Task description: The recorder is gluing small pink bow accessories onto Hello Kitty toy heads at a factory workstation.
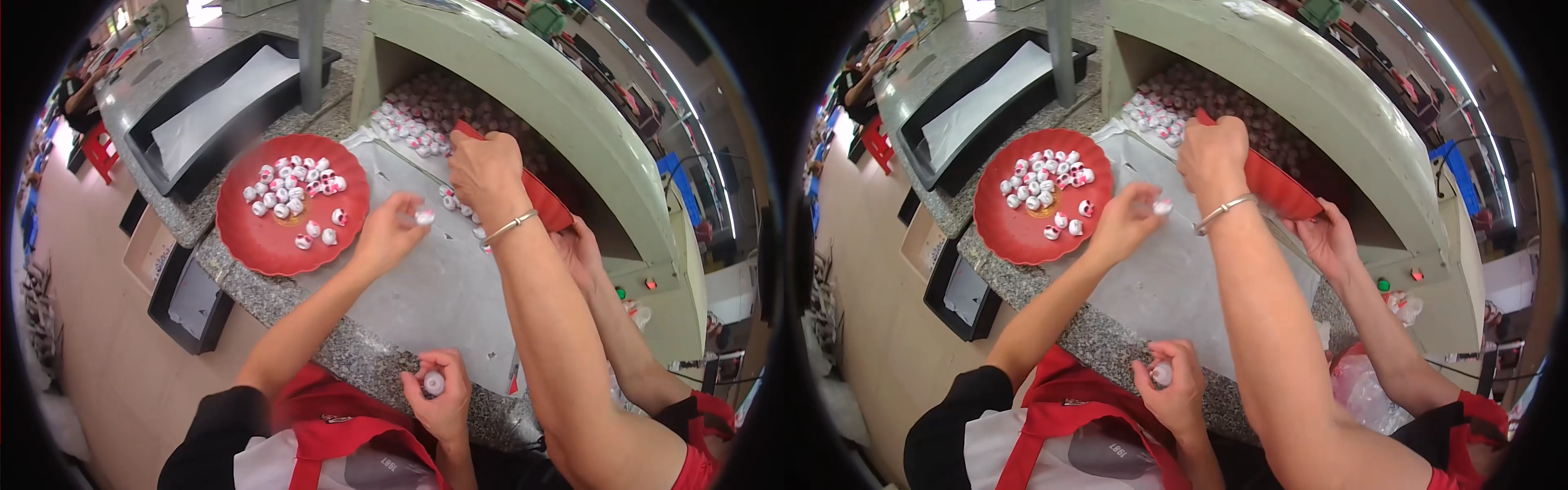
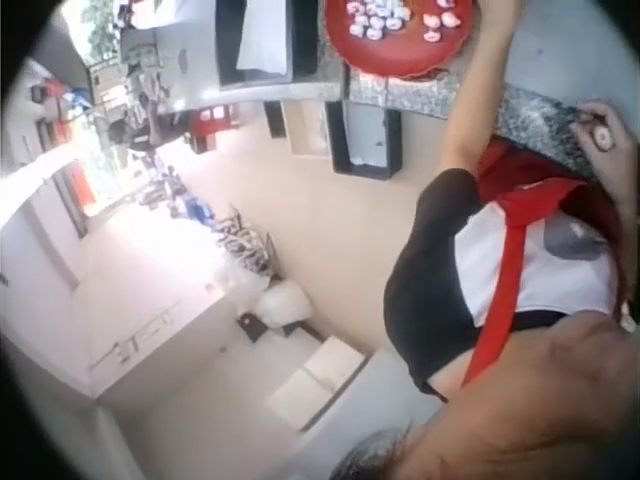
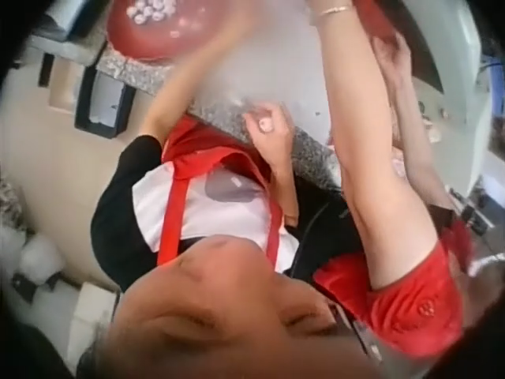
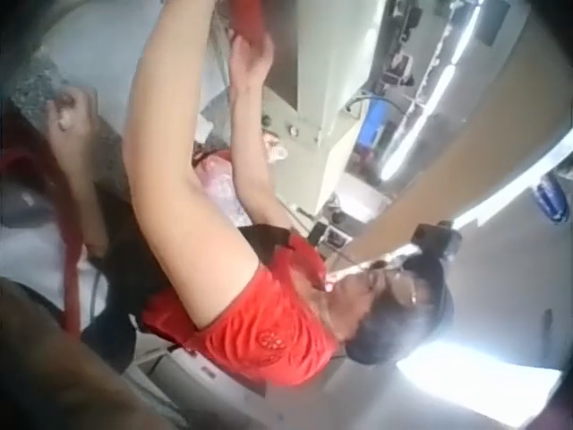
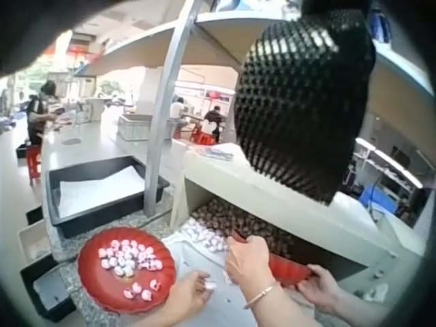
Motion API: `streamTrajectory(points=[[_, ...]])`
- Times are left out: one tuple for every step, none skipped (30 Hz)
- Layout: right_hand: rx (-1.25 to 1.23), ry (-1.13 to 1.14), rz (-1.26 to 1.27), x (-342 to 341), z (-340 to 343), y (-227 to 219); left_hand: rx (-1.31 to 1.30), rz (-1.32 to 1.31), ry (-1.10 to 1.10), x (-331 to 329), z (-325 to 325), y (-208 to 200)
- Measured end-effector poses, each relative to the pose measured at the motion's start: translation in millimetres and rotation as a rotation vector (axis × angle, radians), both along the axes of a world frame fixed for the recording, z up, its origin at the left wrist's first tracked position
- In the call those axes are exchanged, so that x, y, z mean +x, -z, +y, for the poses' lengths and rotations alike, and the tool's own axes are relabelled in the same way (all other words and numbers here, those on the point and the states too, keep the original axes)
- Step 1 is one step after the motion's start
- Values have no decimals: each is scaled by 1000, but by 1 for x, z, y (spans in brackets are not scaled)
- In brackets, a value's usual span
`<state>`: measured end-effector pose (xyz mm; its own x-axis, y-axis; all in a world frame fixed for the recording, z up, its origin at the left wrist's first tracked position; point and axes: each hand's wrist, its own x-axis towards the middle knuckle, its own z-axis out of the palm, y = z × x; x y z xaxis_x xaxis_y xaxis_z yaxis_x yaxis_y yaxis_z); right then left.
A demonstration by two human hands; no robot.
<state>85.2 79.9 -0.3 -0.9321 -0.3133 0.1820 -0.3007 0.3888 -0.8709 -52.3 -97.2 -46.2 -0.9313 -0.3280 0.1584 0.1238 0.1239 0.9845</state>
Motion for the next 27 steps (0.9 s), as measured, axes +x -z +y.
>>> streamTrajectory(points=[[26,9,-4,-2,5,0,323,-76,170,19,1,-7],[54,16,-13,-3,10,1,646,-165,336,37,3,-12],[53,32,-19,-3,9,0,713,-174,370,55,5,-22],[2,27,-51,-3,8,-3,783,-186,393,70,6,-29],[-49,24,-81,-3,6,-6,785,-197,396,78,8,-30],[-101,20,-110,-5,6,-10,798,-170,409,81,11,-31],[-152,17,-138,-5,6,-14,811,-142,422,85,13,-32],[-204,14,-165,-5,7,-18,813,-152,426,88,16,-35],[-253,-1,-187,-4,5,-19,711,-130,379,92,17,-36],[-302,-15,-210,-4,4,-19,608,-110,332,95,17,-35],[-352,-28,-234,-4,3,-18,610,-112,327,95,18,-32],[-342,-38,-188,-3,3,-17,485,-36,289,95,21,-31],[-317,-9,-140,-2,2,-14,359,37,252,95,23,-30],[-320,1,-149,-1,4,-15,357,25,258,93,24,-31],[-258,37,-2,-4,2,-23,319,35,263,93,24,-33],[-195,75,142,-6,1,-26,279,42,268,94,24,-35],[-199,75,136,-7,1,-23,277,36,267,94,24,-36],[-235,227,204,-8,3,-23,230,34,282,93,27,-40],[-269,380,270,-9,5,-22,183,33,299,92,31,-42],[-267,394,270,-9,9,-24,183,29,312,90,36,-43],[-273,375,186,-9,15,-24,228,11,297,90,41,-43],[-280,356,103,-9,19,-24,274,-7,282,89,45,-43],[-282,367,100,-13,23,-23,272,-13,292,87,48,-42],[-213,338,239,-20,25,-21,222,24,285,85,50,-42],[-142,308,377,-24,27,-20,172,61,278,84,53,-42],[-144,319,373,-24,30,-19,169,56,288,83,56,-42],[-170,327,344,-24,31,-19,159,68,293,81,58,-43]])
